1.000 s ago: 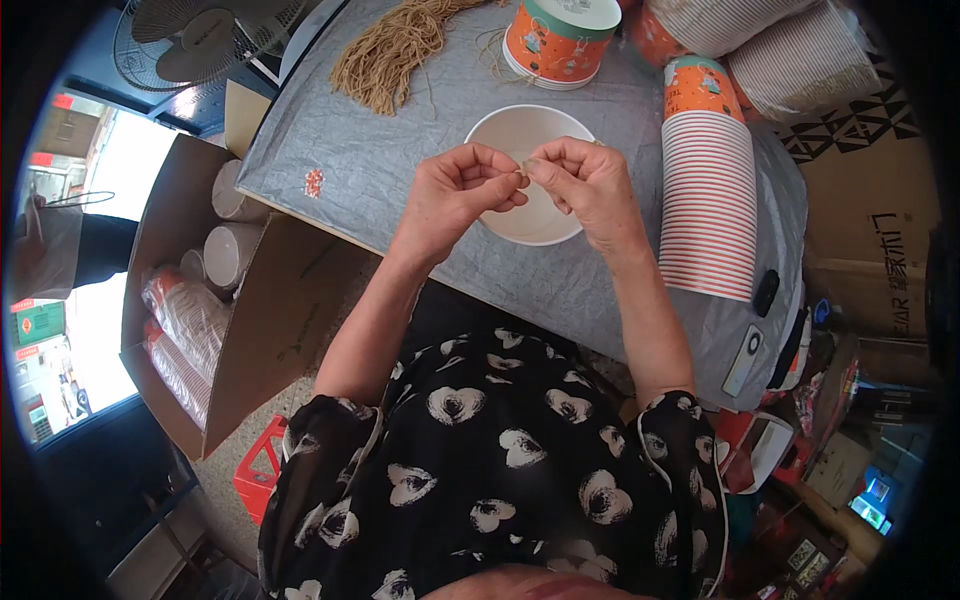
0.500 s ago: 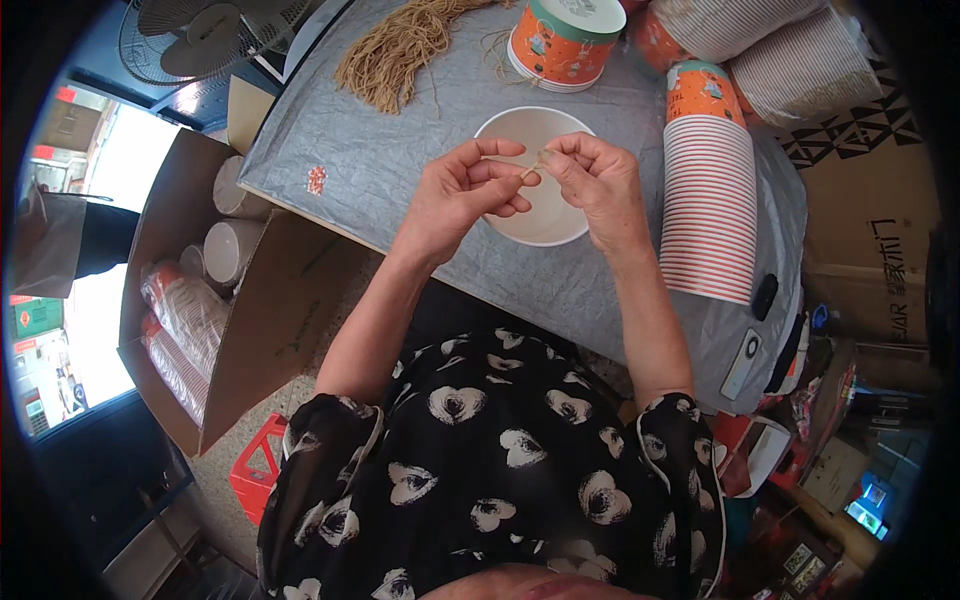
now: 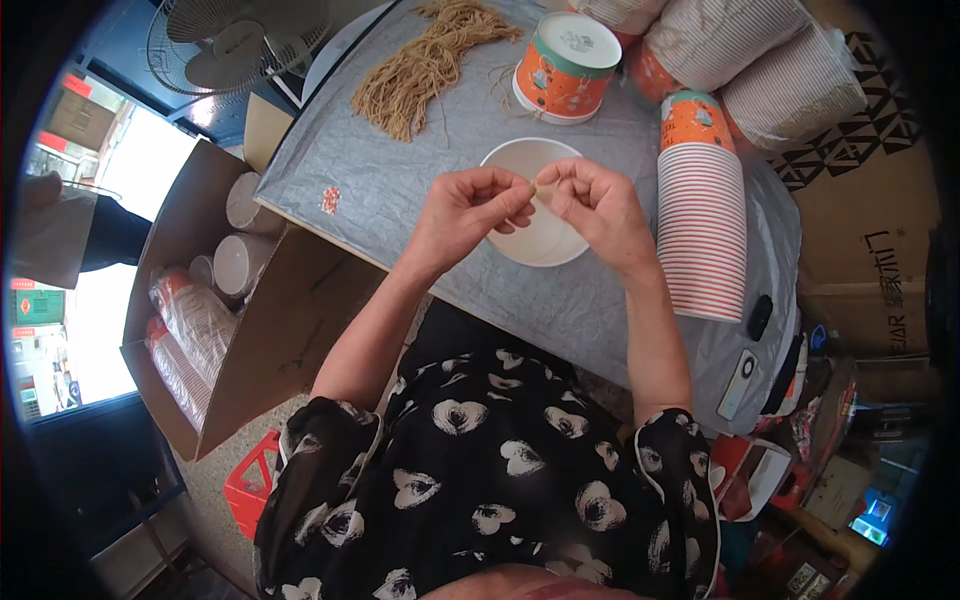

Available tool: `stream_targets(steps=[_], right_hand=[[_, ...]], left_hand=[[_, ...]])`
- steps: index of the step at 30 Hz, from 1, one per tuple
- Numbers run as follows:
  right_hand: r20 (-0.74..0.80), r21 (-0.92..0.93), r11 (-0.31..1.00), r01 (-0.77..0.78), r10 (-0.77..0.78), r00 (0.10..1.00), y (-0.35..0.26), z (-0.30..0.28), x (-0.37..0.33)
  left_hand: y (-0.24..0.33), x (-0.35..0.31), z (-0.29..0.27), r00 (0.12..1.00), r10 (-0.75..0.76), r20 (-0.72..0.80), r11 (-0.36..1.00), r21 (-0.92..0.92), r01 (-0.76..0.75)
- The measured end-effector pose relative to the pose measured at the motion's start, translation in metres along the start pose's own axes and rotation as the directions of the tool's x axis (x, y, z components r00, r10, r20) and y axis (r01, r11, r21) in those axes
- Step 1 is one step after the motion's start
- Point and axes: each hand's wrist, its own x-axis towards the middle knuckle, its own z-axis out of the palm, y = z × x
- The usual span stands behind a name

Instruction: Attaching string handles to paper bowls.

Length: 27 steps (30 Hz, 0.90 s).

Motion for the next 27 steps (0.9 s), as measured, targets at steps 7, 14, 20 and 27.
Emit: stream_targets(steps=[7,14,20,27], right_hand=[[0.011,-0.166,0.986,0.005,-0.003,1.0,-0.004,-0.013,-0.018],[-0.36,0.008,0.99,0.138,-0.126,0.924,-0.006,-0.044,-0.018],[-0.409,0.151,0.949,0.275,-0.193,0.892,-0.007,-0.061,0.005],[-0.257,0.211,0.944,0.252,-0.196,0.947,-0.039,-0.037,0.034]], left_hand=[[-0.001,-0.011,-0.008,0.985,0.165,0.057,0.894,0.414,-0.173],[0.001,-0.025,-0.022,0.884,0.392,0.257,0.587,0.669,-0.455],[-0.002,-0.033,-0.011,0.913,0.253,0.321,0.8,0.46,-0.384],[-0.023,-0.036,0.009,0.912,0.235,0.337,0.943,0.148,-0.298]])
